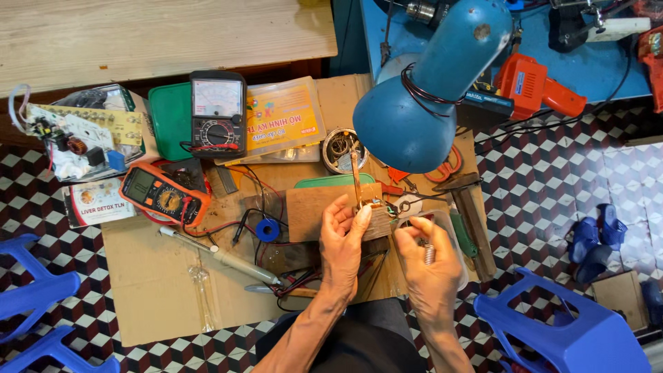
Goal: The person solders wires to a small electronic component using a soldering iron and solder wire. They repeatedly heat the connection points and apply solder to secure the wires in place.
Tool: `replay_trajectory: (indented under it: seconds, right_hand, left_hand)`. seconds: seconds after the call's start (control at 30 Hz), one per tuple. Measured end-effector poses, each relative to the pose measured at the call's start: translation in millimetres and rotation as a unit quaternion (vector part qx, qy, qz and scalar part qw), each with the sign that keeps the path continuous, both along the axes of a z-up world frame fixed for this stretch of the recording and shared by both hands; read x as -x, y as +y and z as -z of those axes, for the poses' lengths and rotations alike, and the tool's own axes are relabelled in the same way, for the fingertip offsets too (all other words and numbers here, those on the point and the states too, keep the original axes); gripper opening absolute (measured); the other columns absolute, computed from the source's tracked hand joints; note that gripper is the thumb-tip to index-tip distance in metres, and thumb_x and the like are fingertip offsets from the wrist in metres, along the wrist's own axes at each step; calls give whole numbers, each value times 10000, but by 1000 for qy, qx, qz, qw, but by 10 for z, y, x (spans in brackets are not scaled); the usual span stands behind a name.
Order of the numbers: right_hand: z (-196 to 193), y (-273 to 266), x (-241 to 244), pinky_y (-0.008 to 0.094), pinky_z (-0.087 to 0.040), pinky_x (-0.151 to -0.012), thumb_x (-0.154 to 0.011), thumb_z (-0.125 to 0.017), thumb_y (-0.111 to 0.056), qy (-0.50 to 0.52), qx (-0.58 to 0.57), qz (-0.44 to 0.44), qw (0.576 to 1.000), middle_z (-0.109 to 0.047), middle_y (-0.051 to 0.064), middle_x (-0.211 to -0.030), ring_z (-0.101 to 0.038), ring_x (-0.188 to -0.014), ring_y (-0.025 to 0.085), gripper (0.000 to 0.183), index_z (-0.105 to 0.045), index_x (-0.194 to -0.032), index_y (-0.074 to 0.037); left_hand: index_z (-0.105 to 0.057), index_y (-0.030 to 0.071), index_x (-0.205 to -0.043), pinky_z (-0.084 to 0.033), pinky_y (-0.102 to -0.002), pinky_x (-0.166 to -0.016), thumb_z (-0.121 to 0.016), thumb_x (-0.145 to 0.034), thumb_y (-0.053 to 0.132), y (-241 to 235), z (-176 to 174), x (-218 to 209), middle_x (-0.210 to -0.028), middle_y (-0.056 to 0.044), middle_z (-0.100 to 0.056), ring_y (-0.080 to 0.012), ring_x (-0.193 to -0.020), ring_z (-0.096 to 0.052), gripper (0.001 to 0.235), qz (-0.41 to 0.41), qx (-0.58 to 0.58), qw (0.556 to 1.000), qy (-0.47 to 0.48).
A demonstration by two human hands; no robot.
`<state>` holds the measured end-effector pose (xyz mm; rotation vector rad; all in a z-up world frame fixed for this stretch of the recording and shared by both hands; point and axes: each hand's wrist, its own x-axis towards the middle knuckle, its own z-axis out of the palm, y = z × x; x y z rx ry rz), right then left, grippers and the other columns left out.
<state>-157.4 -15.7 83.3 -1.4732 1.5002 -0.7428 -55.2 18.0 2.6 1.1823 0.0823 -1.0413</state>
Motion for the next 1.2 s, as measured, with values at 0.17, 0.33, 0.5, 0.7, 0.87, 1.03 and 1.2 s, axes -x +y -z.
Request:
replay_trajectory:
  seconds: [0.17,0.33,0.5,0.7,0.87,1.03,1.2]
  right_hand:
    - [236,73,-74,294,-512,-752,-801,-836,-174,57,24,-68,996,-692,75,-1188,-633,-910,160,570,-631,-1310,-21]
    - [279,53,-101,376,-515,-959,-778,-829,-144,116,93,-124,981,-662,161,-1243,-653,-1167,275,616,-600,-1328,14]
    - [344,-18,-85,322,-459,-741,-889,-802,-81,-3,-38,-57,998,-677,110,-1095,-563,-884,185,487,-667,-1350,3]
    - [399,-264,107,161,-522,-675,-857,-735,-27,-204,-192,-72,957,-709,-22,-1027,-642,-793,-4,484,-629,-1329,-21]
    - [565,-469,313,164,-320,-492,-917,-796,-32,-196,-253,-121,940,-554,-22,-834,-429,-598,7,598,-645,-1495,-44]
    - [572,-622,316,160,-442,-579,-804,-761,-59,-134,-266,-129,946,-685,-69,-917,-546,-669,-8,629,-593,-1410,-73]
    - [563,-753,295,182,-452,-615,-804,-795,-81,-91,-257,-191,943,-660,-27,-912,-527,-686,10,677,-605,-1454,-76]
  left_hand:
    - [-470,72,-1375,-543,-295,-868,-785,-848,245,6,-137,85,-1132,-93,-619,-153,-1028,-625,637,-33,-61,998,-2]
    - [-470,77,-1346,-557,-297,-817,-811,-817,247,-74,-240,139,-1103,-96,-614,-159,-984,-640,652,-64,-75,995,-6]
    - [-451,77,-1374,-552,-300,-796,-830,-799,238,-70,-263,145,-1085,-115,-615,-178,-965,-634,707,-32,-79,995,-46]
    - [-414,35,-1463,-452,-339,-1114,-857,-803,174,83,-73,-214,-1397,-140,-511,-215,-1345,-513,807,103,1,987,-124]
    - [-421,2,-1451,-466,-404,-1152,-826,-816,153,-77,145,-544,-1415,-164,-546,-256,-1350,-542,768,234,184,954,24]
    - [-477,-4,-1386,-513,-386,-1100,-832,-825,92,-191,160,-606,-1332,-144,-595,-213,-1257,-609,671,300,185,936,-11]
    - [-536,27,-1326,-557,-308,-1012,-831,-847,69,-150,93,-632,-1227,-122,-652,-162,-1145,-667,564,317,141,937,-44]
